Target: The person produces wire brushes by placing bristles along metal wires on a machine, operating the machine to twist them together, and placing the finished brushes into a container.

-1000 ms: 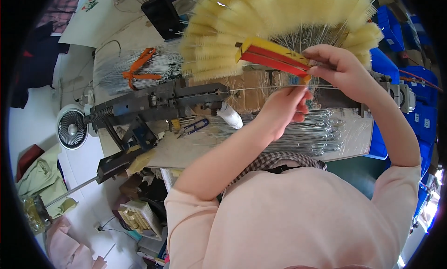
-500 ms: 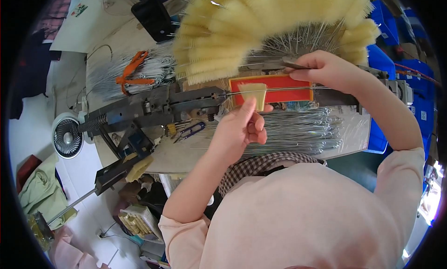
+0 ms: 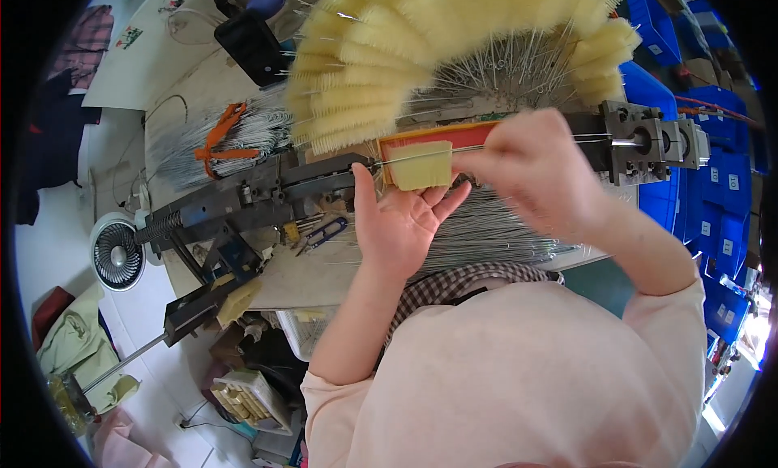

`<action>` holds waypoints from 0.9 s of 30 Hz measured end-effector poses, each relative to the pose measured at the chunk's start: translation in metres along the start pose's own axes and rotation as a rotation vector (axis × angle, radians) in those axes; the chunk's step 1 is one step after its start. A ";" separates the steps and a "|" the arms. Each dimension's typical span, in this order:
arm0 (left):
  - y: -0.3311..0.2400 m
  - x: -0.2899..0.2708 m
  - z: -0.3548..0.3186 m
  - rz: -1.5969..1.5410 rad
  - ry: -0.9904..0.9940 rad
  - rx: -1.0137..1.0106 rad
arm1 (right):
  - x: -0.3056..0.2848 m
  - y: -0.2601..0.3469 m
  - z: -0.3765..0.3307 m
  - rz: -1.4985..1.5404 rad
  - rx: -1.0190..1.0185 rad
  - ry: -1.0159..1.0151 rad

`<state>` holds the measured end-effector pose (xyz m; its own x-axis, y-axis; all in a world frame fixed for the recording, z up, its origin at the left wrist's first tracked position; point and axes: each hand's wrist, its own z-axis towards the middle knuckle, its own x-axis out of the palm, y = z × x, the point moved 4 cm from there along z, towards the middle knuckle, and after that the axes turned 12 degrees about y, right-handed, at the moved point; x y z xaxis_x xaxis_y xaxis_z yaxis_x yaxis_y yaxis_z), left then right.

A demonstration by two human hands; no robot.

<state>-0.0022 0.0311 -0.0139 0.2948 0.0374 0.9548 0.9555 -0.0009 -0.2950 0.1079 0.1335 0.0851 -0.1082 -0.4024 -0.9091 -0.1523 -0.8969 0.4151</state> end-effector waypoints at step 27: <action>-0.004 0.003 0.005 0.050 -0.074 -0.027 | 0.004 -0.016 0.020 -0.388 -0.045 0.134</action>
<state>-0.0052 0.0367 -0.0100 0.3415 0.1107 0.9333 0.9399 -0.0316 -0.3401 0.0900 0.1503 0.0758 0.0778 -0.0502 -0.9957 -0.1132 -0.9927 0.0412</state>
